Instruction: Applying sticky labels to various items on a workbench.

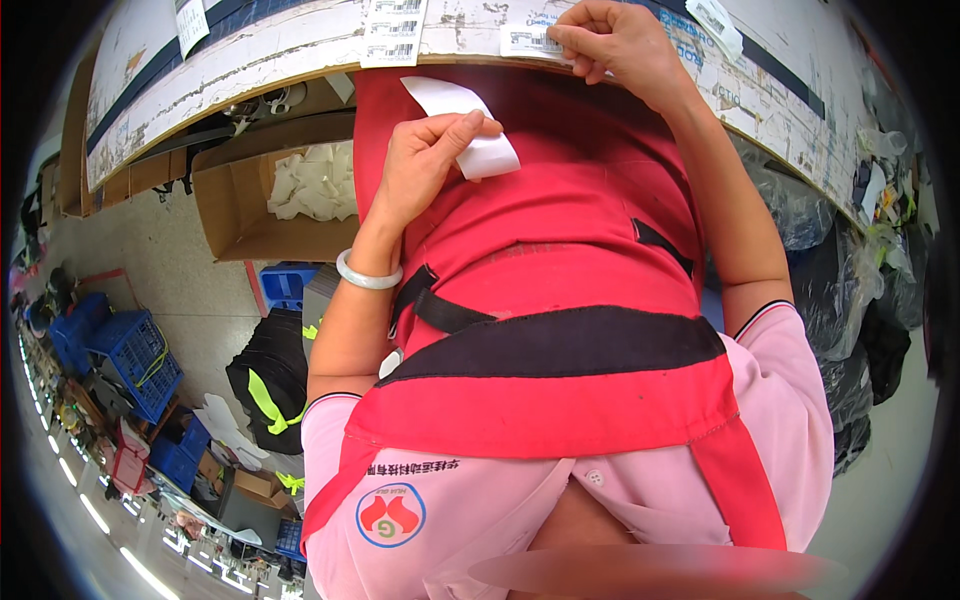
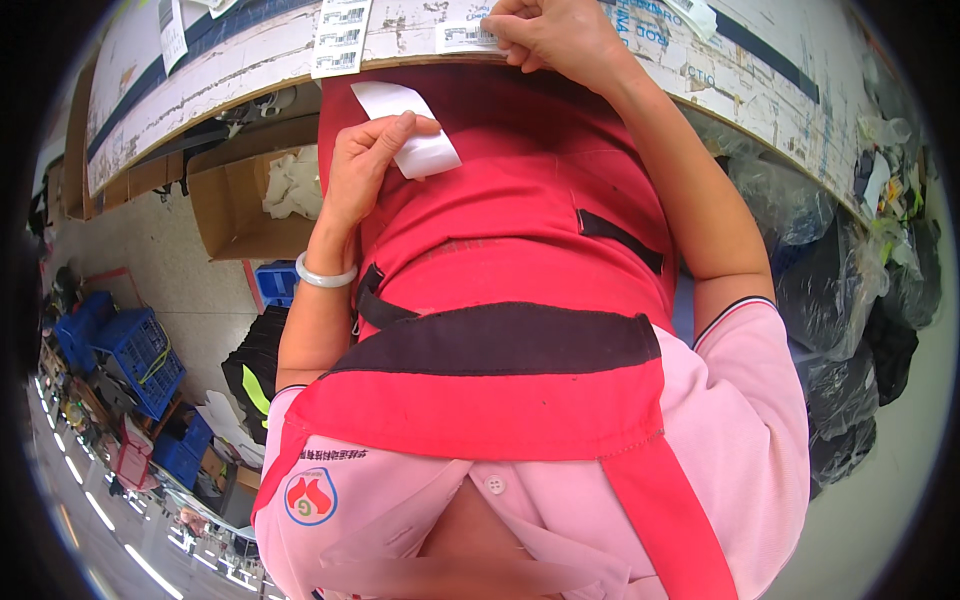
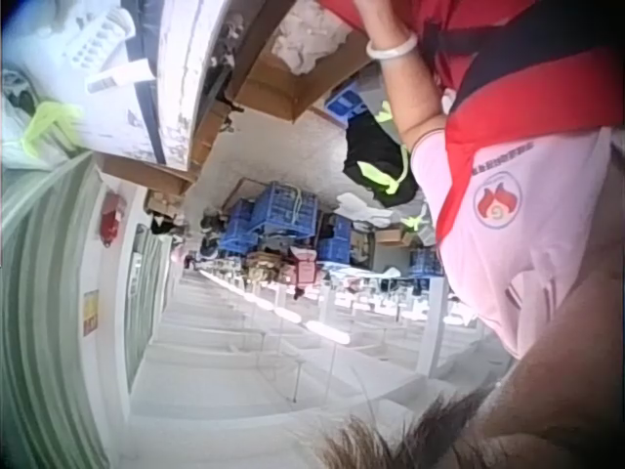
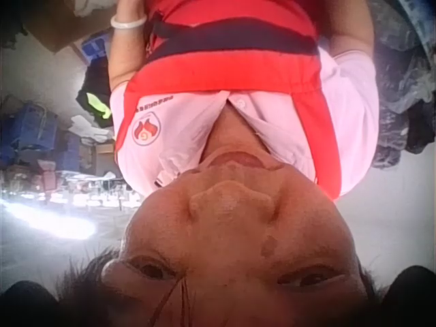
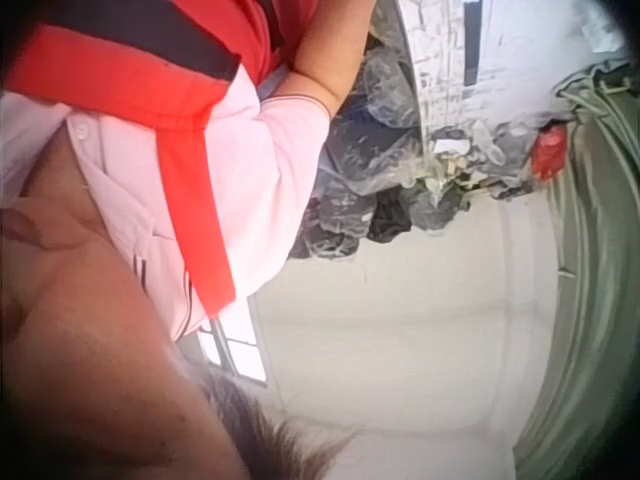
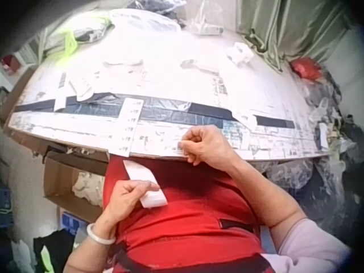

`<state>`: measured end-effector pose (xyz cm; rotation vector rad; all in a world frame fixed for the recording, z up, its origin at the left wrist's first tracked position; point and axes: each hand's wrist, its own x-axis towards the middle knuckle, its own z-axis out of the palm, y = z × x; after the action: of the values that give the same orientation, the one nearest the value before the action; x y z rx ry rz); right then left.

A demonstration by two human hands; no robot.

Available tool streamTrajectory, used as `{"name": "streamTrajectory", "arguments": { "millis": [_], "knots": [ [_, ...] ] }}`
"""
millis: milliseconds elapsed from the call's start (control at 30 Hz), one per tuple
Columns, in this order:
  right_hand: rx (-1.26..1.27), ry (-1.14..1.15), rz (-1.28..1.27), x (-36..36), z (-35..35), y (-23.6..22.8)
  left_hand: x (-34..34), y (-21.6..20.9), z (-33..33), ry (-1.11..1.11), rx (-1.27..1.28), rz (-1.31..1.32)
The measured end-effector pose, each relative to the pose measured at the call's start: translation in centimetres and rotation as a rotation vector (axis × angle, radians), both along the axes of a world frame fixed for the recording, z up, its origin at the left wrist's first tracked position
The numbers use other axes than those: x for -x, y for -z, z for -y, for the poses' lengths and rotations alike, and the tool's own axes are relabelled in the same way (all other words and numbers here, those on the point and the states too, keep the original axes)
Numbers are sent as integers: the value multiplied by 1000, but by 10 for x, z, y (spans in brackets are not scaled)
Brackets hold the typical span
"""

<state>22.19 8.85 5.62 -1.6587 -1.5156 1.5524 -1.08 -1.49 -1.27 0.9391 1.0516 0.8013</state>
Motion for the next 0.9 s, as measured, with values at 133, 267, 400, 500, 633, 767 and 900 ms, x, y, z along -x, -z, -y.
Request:
{"name": "streamTrajectory", "arguments": {
  "millis": [133, 267, 400, 500, 633, 767, 900],
  "knots": [
    [-67, -23, 35, 3, 3, -1, -1, -2, -1, 9, -4, 10],
    [-144, -53, 132, 9, 5, -2, -2, -2, 0, 2, -13, 9],
    [-153, -48, 90, -2, 5, 3, -3, -7, -1, 19, 18, 43],
    [-477, -201, -507, -19, 8, 15, -3, -4, -1, 38, 3, 22],
    [-258, 7, 15, -44, 9, 4, 2, 0, 3, 37, 50, 43],
    [-382, 307, 83, -113, -17, 9, 3, 1, 6, 0, 15, 5],
    [-457, 310, 699, -184, -31, 37, -1, 1, 4, -49, 81, 91]
  ]
}}
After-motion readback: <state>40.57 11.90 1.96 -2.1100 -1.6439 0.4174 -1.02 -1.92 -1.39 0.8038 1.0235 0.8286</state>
